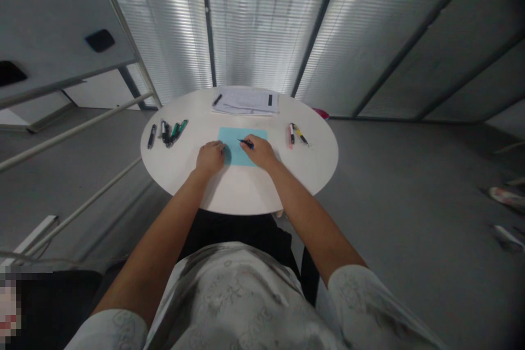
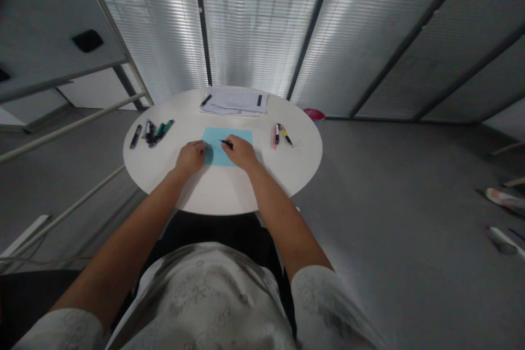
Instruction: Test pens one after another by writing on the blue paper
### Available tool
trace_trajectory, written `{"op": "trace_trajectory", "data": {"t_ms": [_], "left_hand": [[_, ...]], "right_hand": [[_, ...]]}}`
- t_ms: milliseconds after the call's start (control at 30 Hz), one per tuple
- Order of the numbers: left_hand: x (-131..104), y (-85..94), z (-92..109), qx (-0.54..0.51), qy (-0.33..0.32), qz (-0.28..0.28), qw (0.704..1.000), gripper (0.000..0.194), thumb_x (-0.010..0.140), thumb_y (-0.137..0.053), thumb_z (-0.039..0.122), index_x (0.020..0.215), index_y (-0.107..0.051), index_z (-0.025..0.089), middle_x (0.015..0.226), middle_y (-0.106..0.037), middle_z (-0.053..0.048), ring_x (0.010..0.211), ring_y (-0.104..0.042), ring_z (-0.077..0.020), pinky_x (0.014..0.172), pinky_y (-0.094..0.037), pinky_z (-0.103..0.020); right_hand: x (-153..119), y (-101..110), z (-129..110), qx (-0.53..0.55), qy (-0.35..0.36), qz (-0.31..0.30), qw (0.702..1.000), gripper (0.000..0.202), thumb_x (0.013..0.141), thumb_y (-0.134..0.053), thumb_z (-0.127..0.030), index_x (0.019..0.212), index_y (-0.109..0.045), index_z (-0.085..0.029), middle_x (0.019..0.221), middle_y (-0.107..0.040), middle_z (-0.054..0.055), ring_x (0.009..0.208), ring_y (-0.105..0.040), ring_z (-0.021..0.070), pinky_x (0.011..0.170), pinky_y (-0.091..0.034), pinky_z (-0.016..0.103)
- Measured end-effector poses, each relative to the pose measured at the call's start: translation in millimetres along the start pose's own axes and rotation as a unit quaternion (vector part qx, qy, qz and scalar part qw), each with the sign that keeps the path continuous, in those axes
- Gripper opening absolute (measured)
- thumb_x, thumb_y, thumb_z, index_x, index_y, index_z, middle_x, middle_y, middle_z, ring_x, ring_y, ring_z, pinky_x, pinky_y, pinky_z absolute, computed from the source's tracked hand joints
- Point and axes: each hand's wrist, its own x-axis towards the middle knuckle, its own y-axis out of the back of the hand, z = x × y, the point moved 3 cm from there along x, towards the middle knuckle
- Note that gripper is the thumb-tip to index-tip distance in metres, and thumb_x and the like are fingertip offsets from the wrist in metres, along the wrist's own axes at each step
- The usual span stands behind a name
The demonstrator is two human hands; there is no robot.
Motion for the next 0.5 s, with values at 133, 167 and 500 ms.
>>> {"op": "trace_trajectory", "data": {"t_ms": [133, 167, 500], "left_hand": [[-0.8, 5.8, -3.9, 0.029, 0.078, 0.055, 0.995, 0.039, 0.080, -0.048, 0.021, 0.112, -0.070, 0.017, 0.120, -0.060, -0.019, 0.113, -0.050, -0.0376, 0.095, -0.037, -0.052], [-1.6, 7.1, -4.7, 0.034, 0.100, 0.064, 0.992, 0.038, 0.080, -0.049, 0.022, 0.111, -0.070, 0.016, 0.118, -0.060, -0.021, 0.112, -0.049, -0.0393, 0.093, -0.037, -0.054], [1.3, 6.5, -10.6, -0.013, 0.108, 0.068, 0.992, 0.033, 0.085, -0.046, 0.027, 0.104, -0.070, 0.015, 0.100, -0.061, -0.018, 0.096, -0.057, -0.0305, 0.089, -0.043, -0.045]], "right_hand": [[-0.8, 0.8, -1.0, -0.005, -0.004, -0.002, 1.000, 0.024, 0.091, -0.051, -0.041, 0.095, -0.063, -0.021, 0.088, -0.067, 0.003, 0.077, -0.057, 0.0168, 0.067, -0.038, 0.027], [-1.1, 1.1, -1.4, -0.005, -0.005, -0.003, 1.000, 0.024, 0.091, -0.051, -0.042, 0.095, -0.063, -0.021, 0.087, -0.067, 0.003, 0.077, -0.057, 0.0169, 0.067, -0.038, 0.027], [-1.6, -0.6, -1.9, -0.012, -0.010, -0.020, 1.000, 0.023, 0.091, -0.052, -0.041, 0.096, -0.064, -0.022, 0.087, -0.068, 0.004, 0.078, -0.057, 0.0171, 0.068, -0.038, 0.027]]}}
